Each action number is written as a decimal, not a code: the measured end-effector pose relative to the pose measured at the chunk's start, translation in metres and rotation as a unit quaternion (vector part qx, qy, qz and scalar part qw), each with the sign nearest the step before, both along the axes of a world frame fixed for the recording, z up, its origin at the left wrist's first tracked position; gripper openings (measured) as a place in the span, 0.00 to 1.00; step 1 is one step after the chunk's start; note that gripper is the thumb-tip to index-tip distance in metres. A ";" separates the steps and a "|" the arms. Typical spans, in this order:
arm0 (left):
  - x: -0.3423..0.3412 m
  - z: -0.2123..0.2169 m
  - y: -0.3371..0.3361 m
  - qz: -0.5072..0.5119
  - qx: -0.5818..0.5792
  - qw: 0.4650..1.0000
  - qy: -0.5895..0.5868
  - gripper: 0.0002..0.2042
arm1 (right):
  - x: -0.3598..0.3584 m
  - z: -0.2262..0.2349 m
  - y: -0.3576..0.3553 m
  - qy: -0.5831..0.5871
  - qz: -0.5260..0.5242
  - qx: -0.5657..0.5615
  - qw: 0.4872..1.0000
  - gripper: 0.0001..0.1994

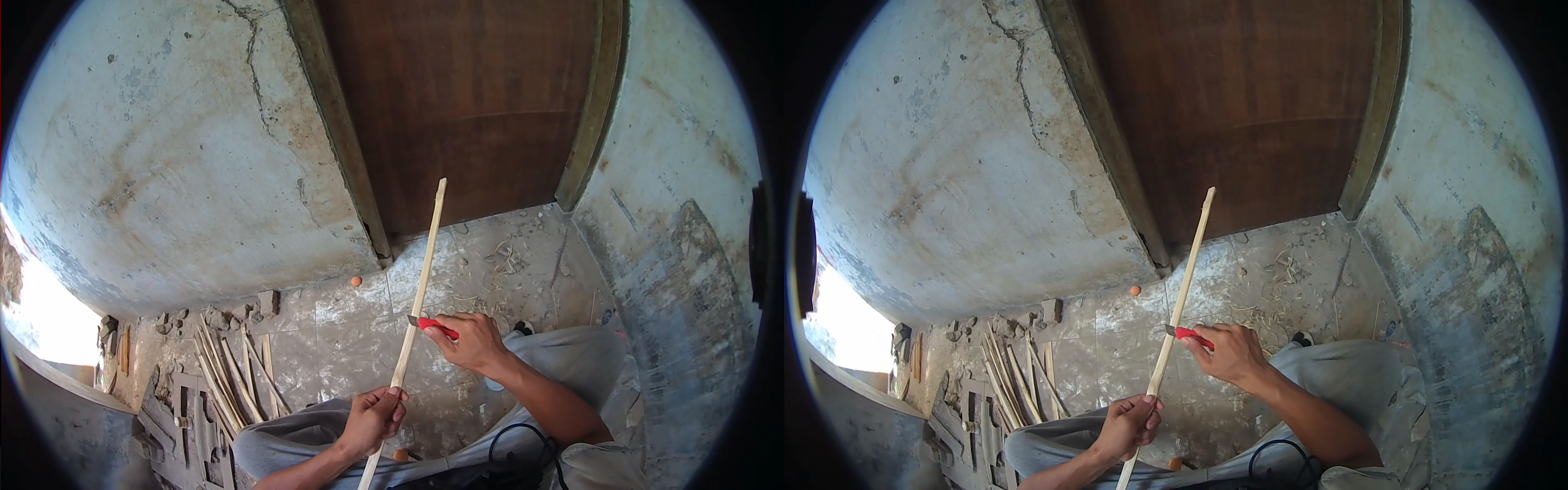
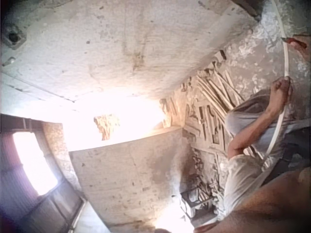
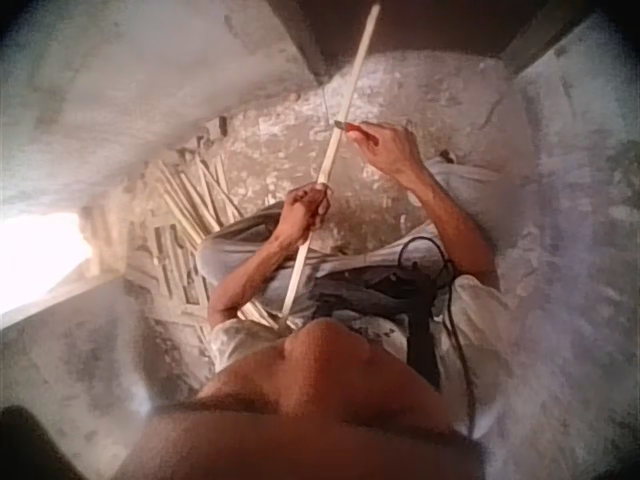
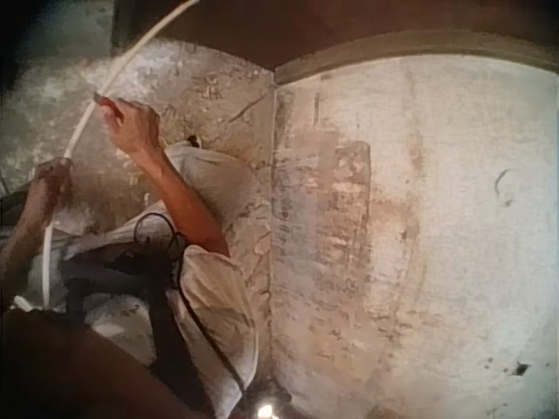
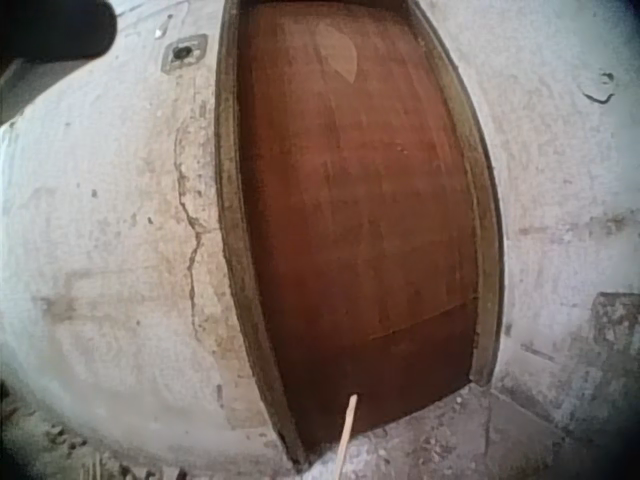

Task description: The person holds a long wooden stick and shaves it using a utility knife.

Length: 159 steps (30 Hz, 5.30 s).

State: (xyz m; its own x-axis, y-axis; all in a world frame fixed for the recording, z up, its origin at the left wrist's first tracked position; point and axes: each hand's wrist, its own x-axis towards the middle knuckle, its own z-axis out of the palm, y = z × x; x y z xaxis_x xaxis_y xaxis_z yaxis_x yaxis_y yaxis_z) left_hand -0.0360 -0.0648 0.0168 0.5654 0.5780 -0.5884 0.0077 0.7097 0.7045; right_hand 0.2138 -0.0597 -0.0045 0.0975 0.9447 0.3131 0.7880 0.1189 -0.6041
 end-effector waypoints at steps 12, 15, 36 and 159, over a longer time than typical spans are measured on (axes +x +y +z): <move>-0.003 -0.004 -0.002 -0.007 0.011 1.000 0.013 0.12 | 0.001 -0.001 0.004 -0.020 -0.043 -0.024 0.999 0.18; -0.004 -0.006 -0.004 -0.010 0.002 1.000 0.005 0.12 | 0.009 -0.001 0.008 -0.016 -0.036 -0.035 0.999 0.18; -0.005 -0.008 -0.018 -0.080 -0.012 0.995 0.050 0.13 | 0.085 0.001 0.033 -0.018 -0.259 -0.083 0.962 0.17; 0.001 -0.018 0.006 0.034 0.016 0.997 0.068 0.14 | -0.005 0.001 -0.013 0.196 0.038 -0.084 0.976 0.17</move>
State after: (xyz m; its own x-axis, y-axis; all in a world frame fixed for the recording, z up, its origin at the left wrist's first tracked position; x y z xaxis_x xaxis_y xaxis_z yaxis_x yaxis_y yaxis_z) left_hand -0.0353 -0.0585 -0.0014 0.4408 0.6320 -0.6374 0.0584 0.6884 0.7230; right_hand 0.2092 -0.0724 -0.0033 0.1070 0.9887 0.1052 0.4846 0.0406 -0.8738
